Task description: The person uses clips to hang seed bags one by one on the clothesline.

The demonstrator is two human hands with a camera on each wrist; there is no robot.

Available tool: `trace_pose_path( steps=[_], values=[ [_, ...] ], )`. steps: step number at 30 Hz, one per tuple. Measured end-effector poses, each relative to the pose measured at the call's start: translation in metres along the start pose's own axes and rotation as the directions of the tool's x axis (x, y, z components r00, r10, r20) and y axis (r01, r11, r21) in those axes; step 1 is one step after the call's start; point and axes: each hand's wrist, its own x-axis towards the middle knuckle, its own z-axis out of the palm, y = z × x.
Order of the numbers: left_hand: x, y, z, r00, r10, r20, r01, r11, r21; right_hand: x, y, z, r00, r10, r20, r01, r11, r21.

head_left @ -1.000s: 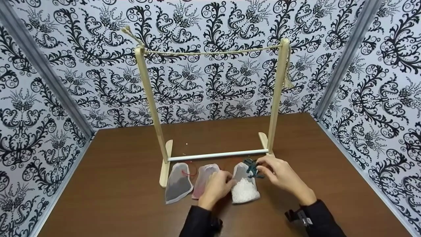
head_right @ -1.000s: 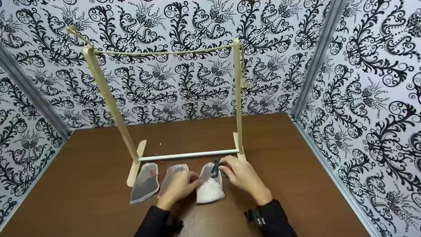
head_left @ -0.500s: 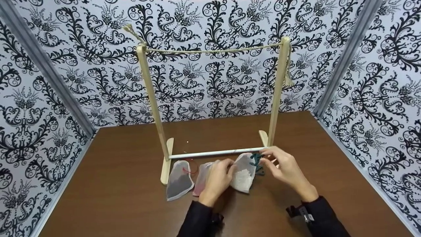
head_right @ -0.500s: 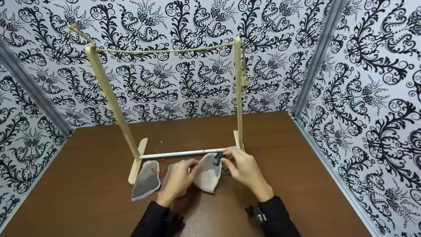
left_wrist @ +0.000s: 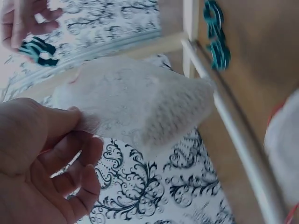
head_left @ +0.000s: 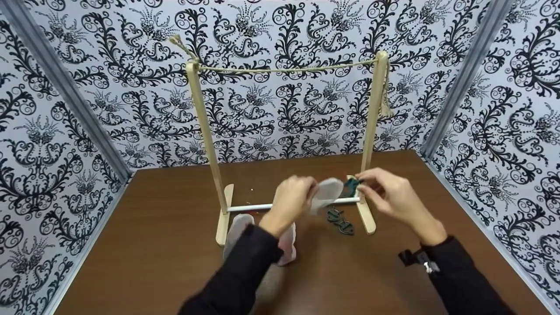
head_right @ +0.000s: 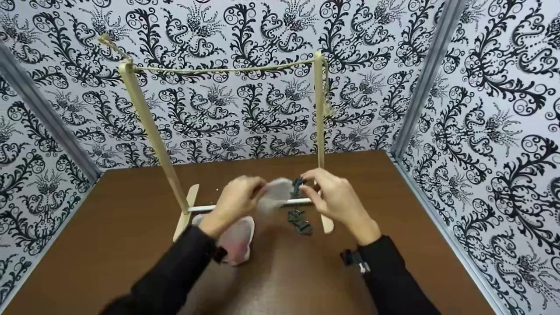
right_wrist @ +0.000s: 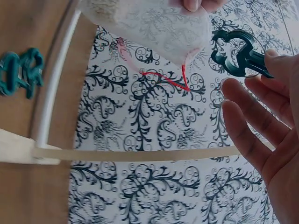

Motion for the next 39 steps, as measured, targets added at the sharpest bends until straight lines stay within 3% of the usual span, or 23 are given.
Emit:
trace_pose_path(
  steps=[7,15,23,30,39],
  values=[
    [0.041,-0.003,-0.032,0.992,0.016,0.127,-0.025,0.997,0.072,0.035,0.007,-0.016,0.998,-0.055,0.043,0.058,0.995,-0.079],
    [0.084,0.0,-0.068,0.989,0.0,0.148,-0.023,0.988,0.152,0.079,0.014,-0.037,0.987,-0.15,0.05,0.158,0.967,-0.202],
    [0.117,0.01,-0.102,0.994,-0.044,0.1,0.02,0.972,0.235,0.123,0.008,-0.064,0.986,-0.158,0.05,0.165,0.948,-0.271],
    [0.133,0.025,-0.122,0.997,-0.079,0.018,0.071,0.958,0.279,0.151,0.004,-0.075,0.991,-0.124,-0.048,0.103,0.944,-0.314],
    [0.148,0.038,-0.138,0.997,-0.071,-0.041,0.08,0.961,0.266,0.179,0.0,-0.081,0.975,-0.126,-0.181,0.061,0.942,-0.329]
  ],
)
